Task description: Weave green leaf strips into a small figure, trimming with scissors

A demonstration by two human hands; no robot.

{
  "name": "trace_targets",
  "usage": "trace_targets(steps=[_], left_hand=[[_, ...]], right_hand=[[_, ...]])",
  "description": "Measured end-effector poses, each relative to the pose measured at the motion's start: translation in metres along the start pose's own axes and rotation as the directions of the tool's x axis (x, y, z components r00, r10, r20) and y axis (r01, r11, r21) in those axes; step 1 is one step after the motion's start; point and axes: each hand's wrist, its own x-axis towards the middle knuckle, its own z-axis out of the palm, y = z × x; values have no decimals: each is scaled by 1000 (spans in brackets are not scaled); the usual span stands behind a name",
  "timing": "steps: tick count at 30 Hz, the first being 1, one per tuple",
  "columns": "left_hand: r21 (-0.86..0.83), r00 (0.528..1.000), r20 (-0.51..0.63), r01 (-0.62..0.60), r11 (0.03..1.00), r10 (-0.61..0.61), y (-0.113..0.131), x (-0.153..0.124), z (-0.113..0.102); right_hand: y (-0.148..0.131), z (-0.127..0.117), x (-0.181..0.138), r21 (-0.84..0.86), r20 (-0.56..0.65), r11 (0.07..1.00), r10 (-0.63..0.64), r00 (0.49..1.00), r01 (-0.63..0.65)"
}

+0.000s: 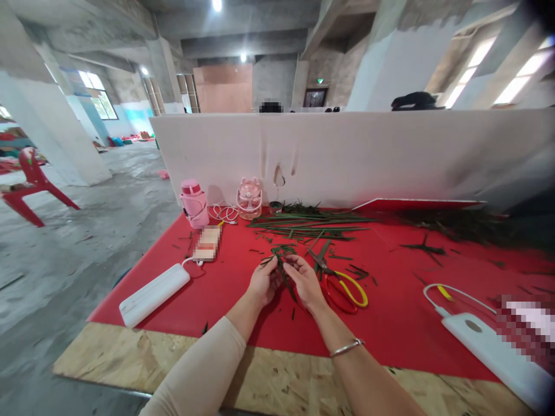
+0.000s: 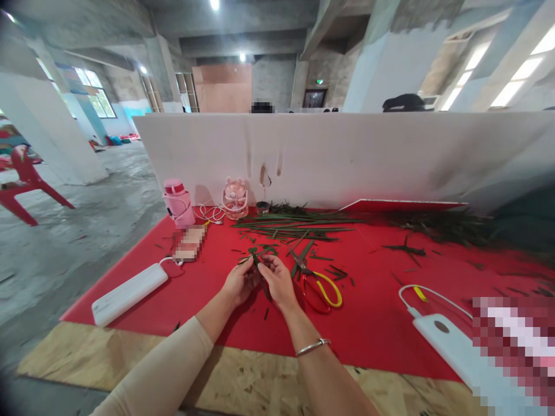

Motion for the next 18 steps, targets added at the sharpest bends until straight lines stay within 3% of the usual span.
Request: trace_targets(steps=[10,15,18], left_hand=[[17,994,104,9,1000,-11,-4,5,6],[79,998,54,18,997,-22,-5,3,6],[95,999,39,9,995,-13,-5,3,8]], right_hand=[[2,-9,5,162,-153,982,122,981,-97],[2,-8,5,267,-138,957,157,978,-116],[3,-9,5,218,-196,967,175,965,-131]])
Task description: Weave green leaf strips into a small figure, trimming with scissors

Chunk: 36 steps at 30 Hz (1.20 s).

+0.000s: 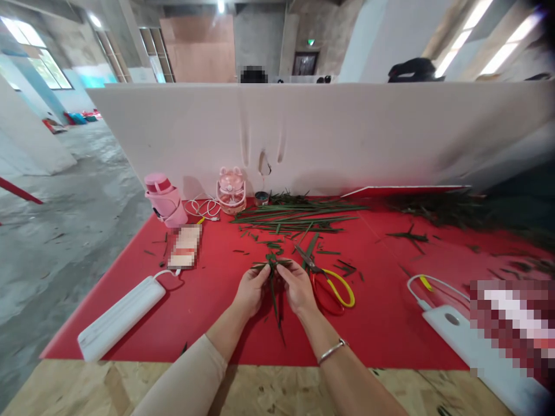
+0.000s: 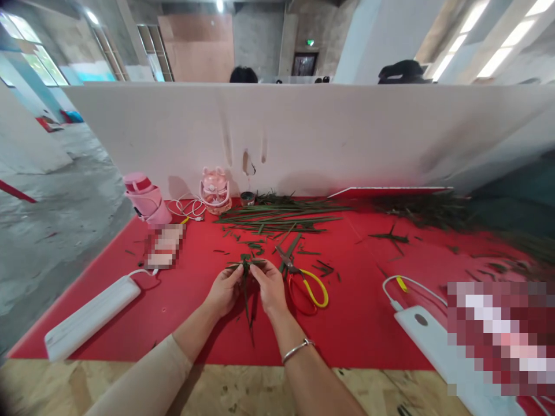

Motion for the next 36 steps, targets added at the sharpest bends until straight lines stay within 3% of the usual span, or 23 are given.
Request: trace_targets(steps=[6,12,27,33,36], left_hand=[[-25,1000,-16,-10,1000,10,-1,3,2],[64,993,-68,-90,994,94,-5,6,-3],[99,990,-92,-97,990,106,-5,6,-1],[-37,993,-115,-6,999,2,-2,6,0],[-53,992,-124,-6,999,-1,0,6,-4]], right_hand=[[-2,-4,0,-173,-45,985,-19,999,11],[-4,-3,-3,-357,39,930,-77,996,86],[0,1,-7,-429,42,891,-149,988,152],[-12,-5,-5,-273,4,962,-7,1000,8],[-14,-9,-13,-438,27,899,9,1000,4]])
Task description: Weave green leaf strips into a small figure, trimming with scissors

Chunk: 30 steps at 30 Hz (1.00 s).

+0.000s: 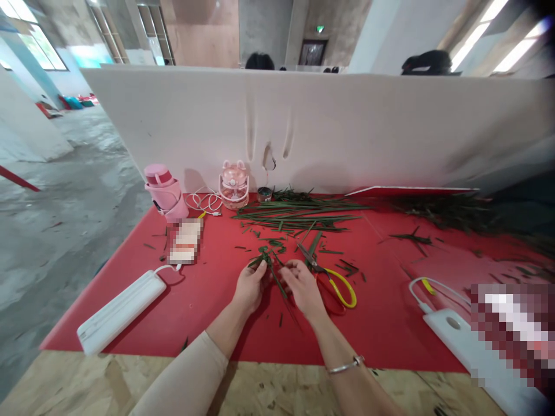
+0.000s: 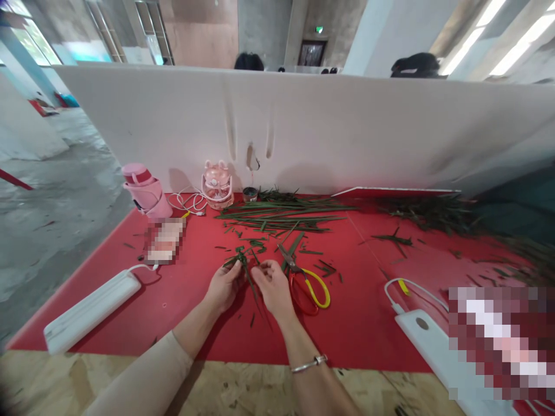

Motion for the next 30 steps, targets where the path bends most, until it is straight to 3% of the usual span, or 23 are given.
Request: trace_targets(steps=[5,8,11,15,17,19,25,30], left_hand=[[10,999,35,-20,1000,20,1,-1,-2],[24,999,51,-8,1000,7,4,-3,-2],[33,999,19,40,999,-41,6,-6,-1],[29,996,-10,87,996,-86,8,-6,-1],[48,995,-34,99,994,-98,8,-5,-2],[54,994,-39,100,994,-98,7,-4,-3],[31,994,-61,90,995,-88,7,-5,-2],[23,986,-105,130,991,-127,8,-5,1]], right_hand=[[10,2,-14,-273,3,957,-97,995,94],[6,-1,-16,-346,-106,929,-178,978,131],[-9,-10,-13,-435,-257,876,-342,904,207],[-27,-29,4,-559,-377,784,-529,760,269],[-31,-39,22,-541,-446,811,-502,741,223],[-34,-46,45,-433,-501,882,-409,763,189],[-37,-46,117,-125,-599,945,-315,736,303],[-56,-61,167,-148,-646,931,-347,680,334]])
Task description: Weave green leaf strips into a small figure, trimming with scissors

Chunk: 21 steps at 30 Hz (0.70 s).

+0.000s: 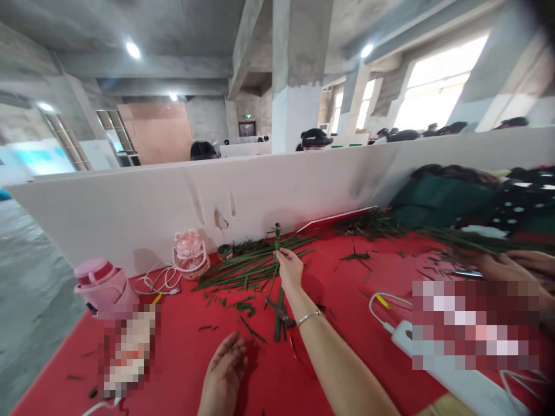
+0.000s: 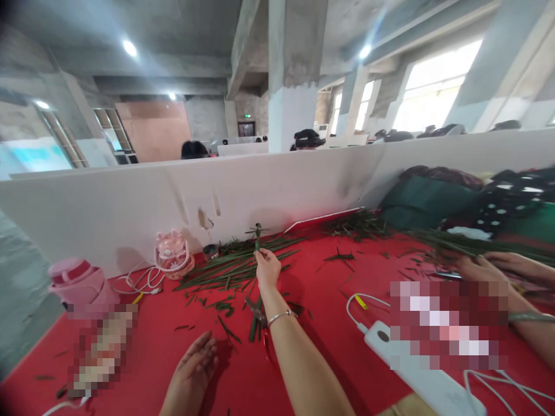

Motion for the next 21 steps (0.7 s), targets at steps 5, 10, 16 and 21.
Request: trace_targets(steps=[5,10,16,21], left_hand=[[4,1000,11,26,1000,-26,-2,11,-6],[-21,999,4,40,999,-40,-4,15,-9],[-78,996,-11,85,993,-86,-7,17,-6],[-36,997,-14,72,997,-72,-10,24,-8]], right_hand=[[-10,-7,44,-209,-83,977,-68,994,49],[-22,-8,52,-452,-61,890,-98,993,60],[-42,27,68,-619,33,778,-110,993,107],[-59,66,80,-692,127,696,-146,981,194]])
